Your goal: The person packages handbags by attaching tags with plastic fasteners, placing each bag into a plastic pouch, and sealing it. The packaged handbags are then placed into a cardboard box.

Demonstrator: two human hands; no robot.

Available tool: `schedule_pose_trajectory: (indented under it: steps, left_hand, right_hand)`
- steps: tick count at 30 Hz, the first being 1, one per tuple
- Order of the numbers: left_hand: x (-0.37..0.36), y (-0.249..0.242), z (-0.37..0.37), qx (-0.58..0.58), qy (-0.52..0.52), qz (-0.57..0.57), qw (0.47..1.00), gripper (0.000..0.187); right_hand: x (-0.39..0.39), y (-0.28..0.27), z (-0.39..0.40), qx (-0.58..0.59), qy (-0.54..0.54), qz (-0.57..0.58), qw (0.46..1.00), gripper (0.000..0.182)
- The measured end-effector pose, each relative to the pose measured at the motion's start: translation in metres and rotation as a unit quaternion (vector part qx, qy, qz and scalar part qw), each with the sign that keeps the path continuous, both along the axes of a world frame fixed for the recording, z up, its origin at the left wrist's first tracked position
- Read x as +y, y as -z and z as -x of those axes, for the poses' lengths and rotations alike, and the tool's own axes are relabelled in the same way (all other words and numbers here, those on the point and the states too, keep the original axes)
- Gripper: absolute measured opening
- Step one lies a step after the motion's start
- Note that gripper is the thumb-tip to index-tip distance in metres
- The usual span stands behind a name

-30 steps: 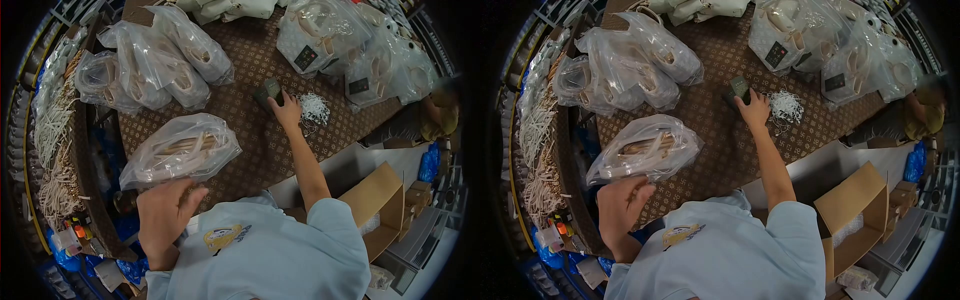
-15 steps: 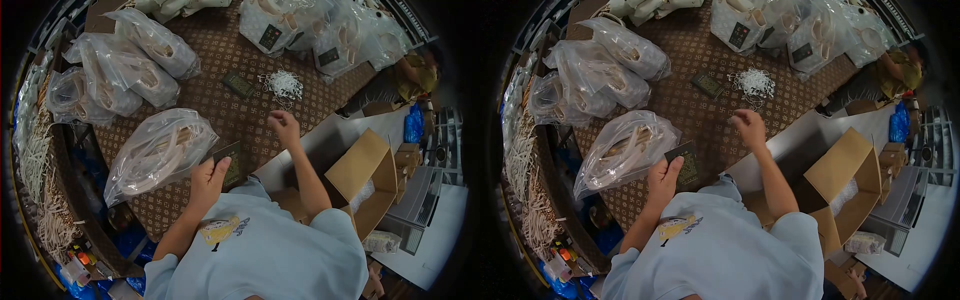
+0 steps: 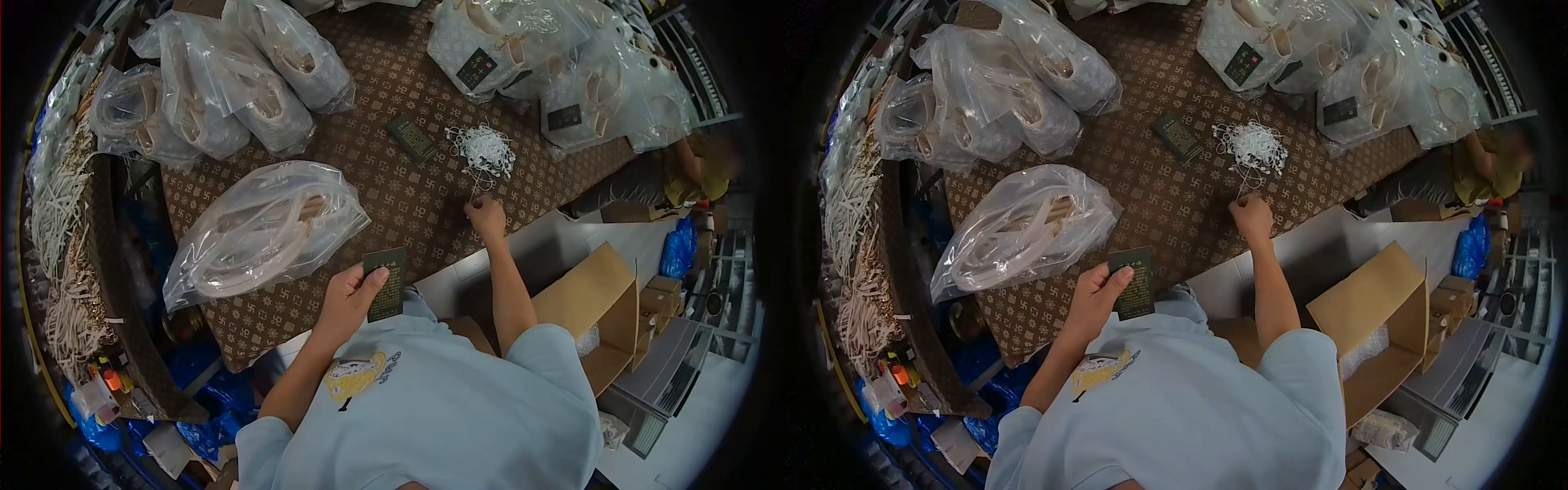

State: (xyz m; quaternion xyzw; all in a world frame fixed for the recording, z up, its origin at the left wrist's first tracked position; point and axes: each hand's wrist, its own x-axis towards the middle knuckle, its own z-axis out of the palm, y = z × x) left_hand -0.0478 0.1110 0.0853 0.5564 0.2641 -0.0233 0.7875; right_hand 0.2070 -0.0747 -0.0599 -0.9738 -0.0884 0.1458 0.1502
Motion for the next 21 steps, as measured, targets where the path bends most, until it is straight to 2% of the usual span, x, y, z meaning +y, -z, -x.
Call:
schedule_pose_trajectory:
  steps: [2,4,6,8,10,12,14,15,16,17,18,19,21]
  left_hand:
    - [-0.004,0.003,-0.003,0.002,-0.009,0.039,0.999,0.028]
    - [-0.009,0.012,-0.01,0.009,-0.013,0.078,0.997,0.029]
    - [-0.011,0.029,-0.022,0.065,-0.057,0.292,0.953,0.027]
    - [-0.01,0.045,-0.028,0.061,-0.05,0.324,0.943,0.027]
    - [-0.008,0.045,-0.031,0.058,-0.047,0.356,0.932,0.026]
    - [-0.002,0.037,-0.028,-0.03,-0.08,0.316,0.945,0.026]
    - [0.004,0.012,-0.023,-0.049,-0.056,0.287,0.955,0.025]
    - [0.007,0.0,-0.019,-0.07,-0.037,0.26,0.962,0.023]
    - [0.009,-0.008,-0.015,-0.065,-0.043,0.259,0.963,0.023]
    - [0.011,-0.016,-0.011,-0.126,0.018,0.086,0.988,0.021]
    - [0.013,-0.021,-0.008,-0.181,0.081,-0.09,0.976,0.02]
    - [0.015,-0.025,-0.007,-0.178,0.08,-0.094,0.976,0.02]
    - [0.017,-0.03,-0.007,-0.252,0.129,-0.245,0.927,0.016]
  right_hand:
    - [0.001,-0.001,0.021,0.111,0.033,-0.215,0.97,0.022]
    - [0.008,-0.019,0.052,0.215,0.02,-0.363,0.907,0.02]
    - [0.021,-0.065,0.091,0.345,-0.031,-0.435,0.831,0.018]
    - [0.034,-0.094,0.123,0.302,-0.189,-0.435,0.827,0.021]
    - [0.031,-0.101,0.137,0.292,-0.212,-0.432,0.827,0.021]
    - [0.027,-0.108,0.139,0.287,-0.237,-0.429,0.823,0.021]
    - [0.013,-0.119,0.134,0.427,-0.158,-0.327,0.828,0.023]
    - [0.01,-0.125,0.132,0.432,-0.158,-0.326,0.826,0.023]
    - [0.01,-0.134,0.129,0.394,-0.108,-0.412,0.814,0.021]
    - [0.013,-0.144,0.126,0.351,-0.055,-0.494,0.794,0.019]
    - [0.019,-0.156,0.125,0.34,-0.06,-0.542,0.766,0.019]
    - [0.025,-0.157,0.125,0.343,-0.061,-0.544,0.763,0.019]
    - [0.042,-0.157,0.128,0.337,-0.202,-0.557,0.732,0.02]
